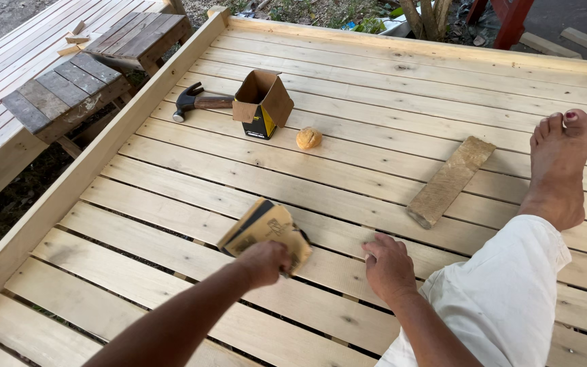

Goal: The person sands the slatted surface of a wooden bench frame by hand using a folded sheet of sandpaper, rubbing along the planks and edges. They reposition around the frame, sand a corner edge, and continue sanding different sections of the bench throughout the clip.

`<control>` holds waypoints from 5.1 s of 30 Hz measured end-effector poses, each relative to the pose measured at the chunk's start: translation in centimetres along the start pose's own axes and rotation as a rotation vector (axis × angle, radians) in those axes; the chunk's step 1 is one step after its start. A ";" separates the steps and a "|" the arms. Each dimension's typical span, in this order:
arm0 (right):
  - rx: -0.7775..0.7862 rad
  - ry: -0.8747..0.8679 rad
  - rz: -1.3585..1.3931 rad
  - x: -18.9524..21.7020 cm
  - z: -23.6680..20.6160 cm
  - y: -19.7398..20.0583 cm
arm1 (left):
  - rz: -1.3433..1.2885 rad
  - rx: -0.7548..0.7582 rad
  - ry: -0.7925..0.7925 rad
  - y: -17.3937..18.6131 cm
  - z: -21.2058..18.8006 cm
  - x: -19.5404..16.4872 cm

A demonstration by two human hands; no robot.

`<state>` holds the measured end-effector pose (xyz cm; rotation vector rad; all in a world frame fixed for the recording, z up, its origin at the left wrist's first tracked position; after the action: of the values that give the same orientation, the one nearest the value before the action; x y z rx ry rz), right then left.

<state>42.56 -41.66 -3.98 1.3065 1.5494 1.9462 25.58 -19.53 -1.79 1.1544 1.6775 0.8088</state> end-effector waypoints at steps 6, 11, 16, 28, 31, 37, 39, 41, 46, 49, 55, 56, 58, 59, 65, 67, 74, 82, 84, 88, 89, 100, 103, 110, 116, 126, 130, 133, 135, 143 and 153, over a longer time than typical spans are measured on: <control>0.030 -0.087 -0.029 1.0 0.1 0.1 | -0.054 -0.109 -0.200 -1.5 1.9 -5.1; -0.042 0.019 -0.001 0.4 -0.5 0.5 | 0.050 -0.029 -0.187 -1.8 2.4 -5.5; -0.019 -0.062 -0.006 0.6 -0.1 0.3 | 0.022 0.050 -0.015 0.4 0.6 -0.7; -0.028 -0.009 -0.021 0.6 -0.5 1.1 | 0.018 0.085 0.004 -0.3 1.3 -2.6; 0.049 -0.096 -0.057 1.2 -0.3 0.7 | 0.027 0.085 0.062 0.3 0.3 -1.0; -0.045 0.023 -0.064 1.5 -0.6 0.3 | 0.088 -0.036 -0.215 -2.9 3.4 -8.4; -0.053 0.035 -0.052 0.6 -0.8 0.4 | -0.019 -0.096 -0.204 -3.2 3.5 -8.0; -0.059 0.034 -0.040 0.0 -0.7 0.4 | -0.027 -0.121 -0.150 -2.5 2.6 -5.3; -0.032 -0.049 -0.061 0.5 -0.2 0.0 | 0.062 -0.003 0.029 -0.5 0.1 0.3; -0.053 -0.029 -0.075 1.2 -0.3 0.0 | 0.056 0.028 -0.080 -1.6 1.6 -3.6; -0.038 0.036 -0.043 0.4 -0.8 0.6 | -0.015 -0.084 -0.161 -2.7 2.5 -4.8; -0.030 0.019 -0.049 0.3 -0.8 0.6 | -0.034 -0.093 -0.122 -2.2 1.8 -3.1; -0.008 -0.018 -0.057 0.3 -0.6 0.5 | 0.040 -0.014 -0.010 -1.1 0.3 0.6; -0.006 -0.026 -0.065 0.5 -0.5 0.4 | 0.033 0.019 0.038 -0.7 -0.1 1.6; -0.049 -0.005 -0.089 0.7 -0.3 0.2 | 0.044 -0.078 -0.197 -2.4 2.4 -6.6; -0.066 0.034 -0.082 0.2 -0.6 0.4 | 0.128 0.065 -0.117 -3.9 3.3 -8.7; -0.043 0.002 -0.073 -0.2 -0.3 0.3 | 0.045 -0.061 0.118 -0.7 -1.6 4.1; -0.024 0.052 -0.080 1.3 -0.8 0.2 | 0.027 -0.045 -0.128 -2.8 1.9 -4.4; 0.000 0.060 -0.051 1.1 -1.0 0.4 | 0.005 -0.006 -0.081 -2.6 1.6 -4.2; 0.022 0.045 -0.043 1.3 -0.8 0.6 | 0.001 -0.098 0.015 0.5 -1.4 1.5; 0.031 0.031 -0.053 1.6 -0.7 0.5 | 0.001 -0.041 0.093 1.0 -1.9 2.4; 0.059 0.023 -0.075 3.3 -0.8 1.0 | 0.027 -0.030 -0.125 0.1 1.1 -6.1; 0.063 0.022 -0.044 3.0 -0.9 0.9 | -0.107 -0.085 -0.160 0.6 1.7 -5.4; 0.087 -0.013 -0.023 3.2 -0.7 0.7 | -0.395 -0.007 -0.039 0.1 -0.5 -2.3; 0.073 -0.015 -0.001 3.2 -0.7 1.0 | -0.502 -0.182 0.148 1.0 -4.1 0.9; 0.077 -0.029 0.039 3.1 -0.5 1.1 | -0.147 -0.501 -0.056 -0.2 -5.5 -1.3; 0.026 -0.014 0.101 2.1 0.0 0.7 | -0.031 -0.526 0.046 -1.1 -5.9 -0.1; 0.001 -0.027 0.138 1.4 0.6 0.0 | -0.107 -0.565 0.039 -1.3 -4.6 -1.0; -0.068 0.006 0.187 1.0 0.8 -0.3 | -0.182 -0.621 -0.213 -1.8 -2.9 -4.1; -0.213 -0.001 0.215 -1.7 1.1 0.0 | -0.145 -0.507 -0.509 -6.9 1.5 -10.5; -0.153 -0.030 0.231 -0.9 1.2 0.2 | -0.144 -0.543 0.557 1.0 -7.2 10.4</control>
<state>44.07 -41.68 -4.26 1.4962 1.2547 2.1242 17.70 -9.56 -1.52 0.4447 1.7801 1.4726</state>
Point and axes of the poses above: each hand's wrist, its own z-axis towards the middle knuckle, its own y-axis out of the back of the hand, x = y × z, the point moved 2 cm from there along z, towards the middle knuckle, and after that the axes turned 3 degrees about -y, right-handed, at the moved point
